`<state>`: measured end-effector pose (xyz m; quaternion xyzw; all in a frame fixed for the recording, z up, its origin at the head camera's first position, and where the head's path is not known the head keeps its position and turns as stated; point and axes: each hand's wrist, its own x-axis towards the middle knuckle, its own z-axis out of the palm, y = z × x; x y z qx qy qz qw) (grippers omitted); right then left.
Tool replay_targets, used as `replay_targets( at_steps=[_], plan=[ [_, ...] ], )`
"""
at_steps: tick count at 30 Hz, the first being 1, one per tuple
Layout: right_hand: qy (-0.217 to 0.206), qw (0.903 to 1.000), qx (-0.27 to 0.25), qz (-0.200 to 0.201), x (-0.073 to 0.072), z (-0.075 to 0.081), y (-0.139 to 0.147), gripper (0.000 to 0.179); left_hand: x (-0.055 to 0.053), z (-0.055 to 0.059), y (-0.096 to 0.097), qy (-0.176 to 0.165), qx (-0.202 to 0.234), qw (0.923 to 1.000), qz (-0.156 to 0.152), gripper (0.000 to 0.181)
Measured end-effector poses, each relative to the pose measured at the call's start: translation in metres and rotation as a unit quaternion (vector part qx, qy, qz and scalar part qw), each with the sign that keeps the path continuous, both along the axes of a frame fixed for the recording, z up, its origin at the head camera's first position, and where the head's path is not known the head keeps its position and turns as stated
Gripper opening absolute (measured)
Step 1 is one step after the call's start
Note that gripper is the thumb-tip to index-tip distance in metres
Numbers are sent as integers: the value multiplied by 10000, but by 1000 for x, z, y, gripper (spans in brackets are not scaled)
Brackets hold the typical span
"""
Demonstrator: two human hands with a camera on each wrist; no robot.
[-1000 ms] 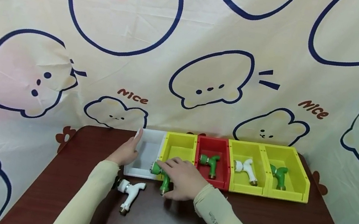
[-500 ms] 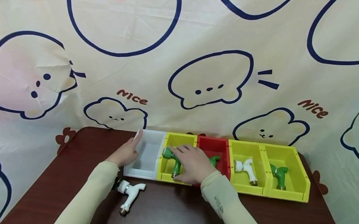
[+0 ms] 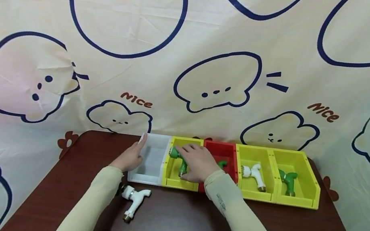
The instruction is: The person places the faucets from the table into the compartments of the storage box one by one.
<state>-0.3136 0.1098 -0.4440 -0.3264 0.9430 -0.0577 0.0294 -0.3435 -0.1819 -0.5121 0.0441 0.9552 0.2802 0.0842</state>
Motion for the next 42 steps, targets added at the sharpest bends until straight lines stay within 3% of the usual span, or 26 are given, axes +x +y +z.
replay_targets(
  at_steps=[14,42],
  plan=[
    [2,9998,192,-90,-5,-15,-3,100,0,1,2,-10,-17,10000,-14,90],
    [501,9973,528,31,-20,-37,-7,97,-2,0,2,-10,-59,10000,21,91]
  ],
)
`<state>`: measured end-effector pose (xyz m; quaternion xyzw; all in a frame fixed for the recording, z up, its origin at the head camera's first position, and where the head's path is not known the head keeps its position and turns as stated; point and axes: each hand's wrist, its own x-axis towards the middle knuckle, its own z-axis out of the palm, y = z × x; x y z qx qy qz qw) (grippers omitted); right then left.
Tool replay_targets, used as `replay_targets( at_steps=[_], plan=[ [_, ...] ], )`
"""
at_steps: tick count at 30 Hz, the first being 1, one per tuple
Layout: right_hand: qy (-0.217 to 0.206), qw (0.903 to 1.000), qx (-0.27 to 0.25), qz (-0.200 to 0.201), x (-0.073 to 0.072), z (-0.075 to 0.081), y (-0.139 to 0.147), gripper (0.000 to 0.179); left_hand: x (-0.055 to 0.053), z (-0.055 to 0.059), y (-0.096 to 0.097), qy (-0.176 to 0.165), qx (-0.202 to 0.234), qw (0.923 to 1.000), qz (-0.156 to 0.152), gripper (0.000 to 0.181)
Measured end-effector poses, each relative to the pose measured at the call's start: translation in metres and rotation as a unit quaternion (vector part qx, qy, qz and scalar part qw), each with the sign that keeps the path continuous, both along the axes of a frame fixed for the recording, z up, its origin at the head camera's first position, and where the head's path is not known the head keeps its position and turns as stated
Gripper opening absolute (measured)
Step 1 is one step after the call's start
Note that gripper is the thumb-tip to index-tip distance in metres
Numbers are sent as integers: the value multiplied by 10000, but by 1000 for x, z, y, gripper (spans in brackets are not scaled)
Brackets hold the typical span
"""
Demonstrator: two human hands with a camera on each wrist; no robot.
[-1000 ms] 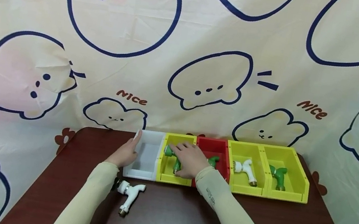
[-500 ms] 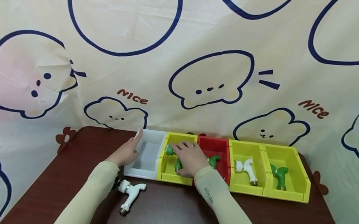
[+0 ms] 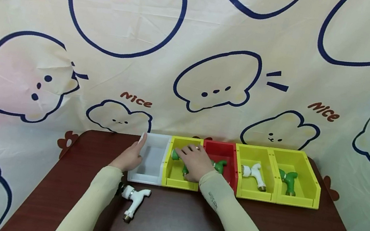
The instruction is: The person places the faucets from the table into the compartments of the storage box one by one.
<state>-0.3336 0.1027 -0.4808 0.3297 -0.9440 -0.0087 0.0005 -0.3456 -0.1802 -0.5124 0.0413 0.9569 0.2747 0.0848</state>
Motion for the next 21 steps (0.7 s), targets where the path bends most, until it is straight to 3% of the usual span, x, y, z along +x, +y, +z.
replay_targets(
  at_steps=[8,21],
  plan=[
    [92,9999,38,138,-2,-2,0,94,-1,-2,-1,47,26,10000,6,90],
    [23,9993,377,15,-11,-17,-1,94,2,0,2,10,88,9999,109,91]
  ],
)
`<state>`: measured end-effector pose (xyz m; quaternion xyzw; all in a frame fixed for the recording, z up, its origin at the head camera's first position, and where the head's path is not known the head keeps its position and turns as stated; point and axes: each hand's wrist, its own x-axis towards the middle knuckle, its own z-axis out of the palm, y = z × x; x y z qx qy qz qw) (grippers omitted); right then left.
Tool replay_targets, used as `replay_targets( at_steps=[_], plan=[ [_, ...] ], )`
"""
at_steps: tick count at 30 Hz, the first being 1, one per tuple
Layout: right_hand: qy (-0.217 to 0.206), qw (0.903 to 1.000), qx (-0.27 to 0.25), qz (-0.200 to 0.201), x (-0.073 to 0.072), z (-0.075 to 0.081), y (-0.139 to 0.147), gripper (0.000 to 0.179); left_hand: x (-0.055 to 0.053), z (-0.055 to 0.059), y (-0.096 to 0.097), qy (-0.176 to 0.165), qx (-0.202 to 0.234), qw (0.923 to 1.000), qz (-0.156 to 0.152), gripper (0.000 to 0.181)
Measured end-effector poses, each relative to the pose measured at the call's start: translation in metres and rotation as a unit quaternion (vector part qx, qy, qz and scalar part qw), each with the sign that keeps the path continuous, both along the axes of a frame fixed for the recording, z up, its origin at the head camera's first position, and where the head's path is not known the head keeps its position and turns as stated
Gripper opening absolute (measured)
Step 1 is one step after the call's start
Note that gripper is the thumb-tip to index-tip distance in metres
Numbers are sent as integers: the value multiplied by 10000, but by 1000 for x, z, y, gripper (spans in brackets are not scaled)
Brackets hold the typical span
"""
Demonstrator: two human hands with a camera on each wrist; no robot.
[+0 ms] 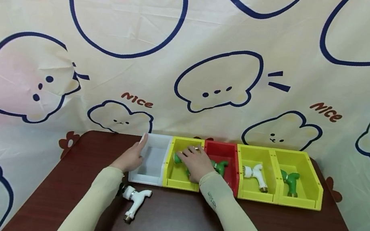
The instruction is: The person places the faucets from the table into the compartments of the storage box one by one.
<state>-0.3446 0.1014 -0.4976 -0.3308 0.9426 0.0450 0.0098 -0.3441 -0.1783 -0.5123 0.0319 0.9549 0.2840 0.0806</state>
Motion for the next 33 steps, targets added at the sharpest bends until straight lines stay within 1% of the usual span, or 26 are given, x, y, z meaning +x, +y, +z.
replay_targets(
  at_steps=[3,8,12,16,19,28,33],
  plan=[
    [-74,9999,-73,-32,0,-1,0,95,0,0,0,1,5,10000,3,90],
    [-190,9997,-123,-55,0,0,-2,96,0,-1,0,25,-1,10000,-82,90],
    [-95,10000,1,9,-2,-3,-2,96,0,-2,0,25,15,9999,-120,89],
    [49,9998,143,134,-2,-4,-3,93,0,-1,0,34,15,9999,-102,89],
    [83,9997,184,169,-3,-3,-4,92,1,0,0,34,32,10000,-69,90],
    [-88,9994,303,107,-4,0,-7,92,-1,0,-1,34,-12,9999,-97,90],
    [-264,9991,339,49,-7,1,-8,92,-1,0,-2,7,-10,9999,-126,90]
  ],
)
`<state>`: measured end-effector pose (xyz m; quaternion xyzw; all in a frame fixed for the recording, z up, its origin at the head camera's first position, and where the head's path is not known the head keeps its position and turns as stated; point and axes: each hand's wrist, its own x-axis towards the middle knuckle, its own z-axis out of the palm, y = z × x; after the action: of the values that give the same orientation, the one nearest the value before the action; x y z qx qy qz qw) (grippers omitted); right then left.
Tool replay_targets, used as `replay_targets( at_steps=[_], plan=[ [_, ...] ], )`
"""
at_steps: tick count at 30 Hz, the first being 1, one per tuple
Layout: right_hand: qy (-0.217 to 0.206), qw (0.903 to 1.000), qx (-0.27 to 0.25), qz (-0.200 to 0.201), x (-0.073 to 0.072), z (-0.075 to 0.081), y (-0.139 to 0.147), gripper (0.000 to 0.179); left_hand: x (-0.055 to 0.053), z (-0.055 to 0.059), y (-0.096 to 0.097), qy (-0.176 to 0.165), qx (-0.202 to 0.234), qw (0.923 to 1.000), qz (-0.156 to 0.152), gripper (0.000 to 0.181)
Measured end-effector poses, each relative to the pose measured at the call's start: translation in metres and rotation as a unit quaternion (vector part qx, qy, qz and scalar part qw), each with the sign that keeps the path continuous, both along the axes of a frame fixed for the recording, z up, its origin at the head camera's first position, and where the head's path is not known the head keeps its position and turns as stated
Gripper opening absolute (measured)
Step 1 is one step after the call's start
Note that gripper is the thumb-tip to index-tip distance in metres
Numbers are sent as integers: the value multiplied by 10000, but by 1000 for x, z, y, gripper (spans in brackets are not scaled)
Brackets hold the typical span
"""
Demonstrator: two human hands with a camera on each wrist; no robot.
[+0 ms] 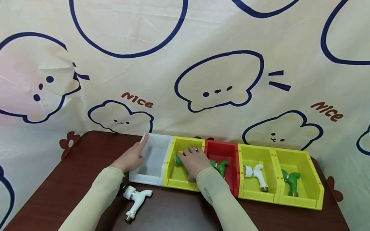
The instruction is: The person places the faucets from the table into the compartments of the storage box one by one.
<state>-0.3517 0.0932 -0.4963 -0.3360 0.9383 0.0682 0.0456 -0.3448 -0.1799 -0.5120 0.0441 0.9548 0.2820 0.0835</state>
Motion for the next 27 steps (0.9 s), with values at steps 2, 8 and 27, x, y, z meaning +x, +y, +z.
replay_targets(
  at_steps=[2,8,27],
  plan=[
    [-85,10000,21,-38,-1,2,-1,92,0,0,0,11,-7,10000,-3,90],
    [-314,9995,-38,-100,0,8,-2,91,-1,1,0,7,7,10000,26,89],
    [-718,9970,-158,-253,-4,8,-5,83,1,0,2,-57,39,9999,119,89]
  ],
)
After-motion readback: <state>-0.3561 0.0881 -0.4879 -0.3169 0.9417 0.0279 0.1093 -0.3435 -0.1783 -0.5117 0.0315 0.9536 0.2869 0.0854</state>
